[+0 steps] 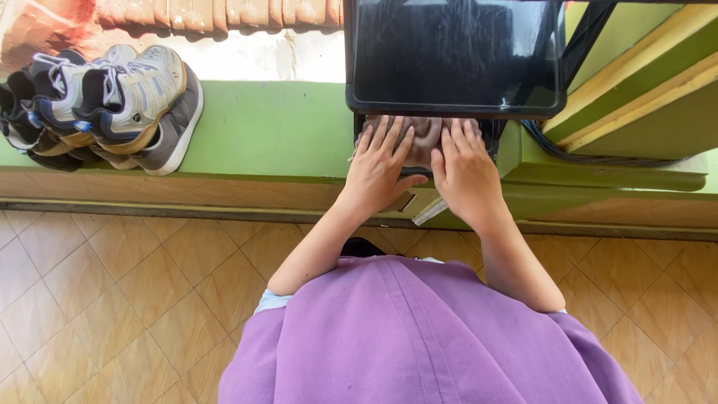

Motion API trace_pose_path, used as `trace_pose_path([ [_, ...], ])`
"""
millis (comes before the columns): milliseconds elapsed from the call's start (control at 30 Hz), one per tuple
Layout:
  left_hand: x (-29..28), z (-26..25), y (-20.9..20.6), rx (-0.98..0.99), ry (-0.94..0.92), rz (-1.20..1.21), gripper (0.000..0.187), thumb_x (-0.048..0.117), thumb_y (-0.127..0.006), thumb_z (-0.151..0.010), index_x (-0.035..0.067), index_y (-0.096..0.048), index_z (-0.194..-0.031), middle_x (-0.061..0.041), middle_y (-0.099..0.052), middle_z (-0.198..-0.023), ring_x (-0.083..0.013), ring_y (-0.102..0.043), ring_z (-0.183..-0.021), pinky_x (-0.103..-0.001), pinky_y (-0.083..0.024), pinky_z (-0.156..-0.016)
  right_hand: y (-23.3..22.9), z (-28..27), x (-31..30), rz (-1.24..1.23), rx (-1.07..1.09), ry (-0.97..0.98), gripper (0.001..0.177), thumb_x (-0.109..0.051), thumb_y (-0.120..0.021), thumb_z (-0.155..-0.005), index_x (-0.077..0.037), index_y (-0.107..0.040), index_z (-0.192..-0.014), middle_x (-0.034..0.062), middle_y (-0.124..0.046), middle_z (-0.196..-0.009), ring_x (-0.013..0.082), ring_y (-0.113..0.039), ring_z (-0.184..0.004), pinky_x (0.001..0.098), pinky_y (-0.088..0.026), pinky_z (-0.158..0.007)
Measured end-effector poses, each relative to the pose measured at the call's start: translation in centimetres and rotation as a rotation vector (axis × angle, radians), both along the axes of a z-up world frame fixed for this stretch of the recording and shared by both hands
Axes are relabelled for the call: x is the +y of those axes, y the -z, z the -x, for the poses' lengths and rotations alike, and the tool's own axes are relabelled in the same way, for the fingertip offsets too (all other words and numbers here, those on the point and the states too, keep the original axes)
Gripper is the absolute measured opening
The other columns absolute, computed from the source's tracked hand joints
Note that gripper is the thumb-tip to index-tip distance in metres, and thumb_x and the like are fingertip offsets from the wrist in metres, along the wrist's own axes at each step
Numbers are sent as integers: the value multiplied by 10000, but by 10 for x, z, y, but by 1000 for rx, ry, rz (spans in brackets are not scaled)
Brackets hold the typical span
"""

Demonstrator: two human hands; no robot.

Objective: Cleaning a multi-tier black plastic shoe rack with a cloth.

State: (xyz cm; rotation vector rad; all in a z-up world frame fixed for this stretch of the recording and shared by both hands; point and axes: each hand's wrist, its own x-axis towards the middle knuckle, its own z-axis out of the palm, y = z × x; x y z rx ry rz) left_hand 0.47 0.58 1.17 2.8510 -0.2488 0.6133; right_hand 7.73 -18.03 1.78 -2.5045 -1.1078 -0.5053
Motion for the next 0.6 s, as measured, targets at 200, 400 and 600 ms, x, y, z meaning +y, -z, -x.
trace_pose_path([
  [200, -7, -19, 1, 15, -14, -27, 837, 497, -737, -865, -32, -487, -1464, -258, -433, -1535, -446, -345, -1465, -589, -233, -1205, -5, -4, 12, 21, 70, 13, 478, -233, -448, -1069, 124, -584, -1355, 316, -530, -1469, 447, -461, -1414, 490, -311, -1205],
  [400, -17, -29, 0, 85, 82, -43, 827, 471, -726, -892, -48, -463, -1480, -254, -408, -1549, -439, -346, -1476, -596, -226, -1230, -4, 0, 2, -2, 84, 54, 465, -205, -447, -1074, 134, -571, -1368, 312, -537, -1467, 449, -454, -1427, 509, -302, -1229],
  [600, -22, -17, 0, 59, 181, -26, 812, 463, -714, -878, -30, -463, -1473, -248, -403, -1570, -423, -335, -1486, -590, -239, -1201, -4, 11, -12, -8, 136, 16, 489, -216, -475, -1054, 162, -555, -1354, 351, -472, -1505, 469, -397, -1456, 495, -306, -1218],
])
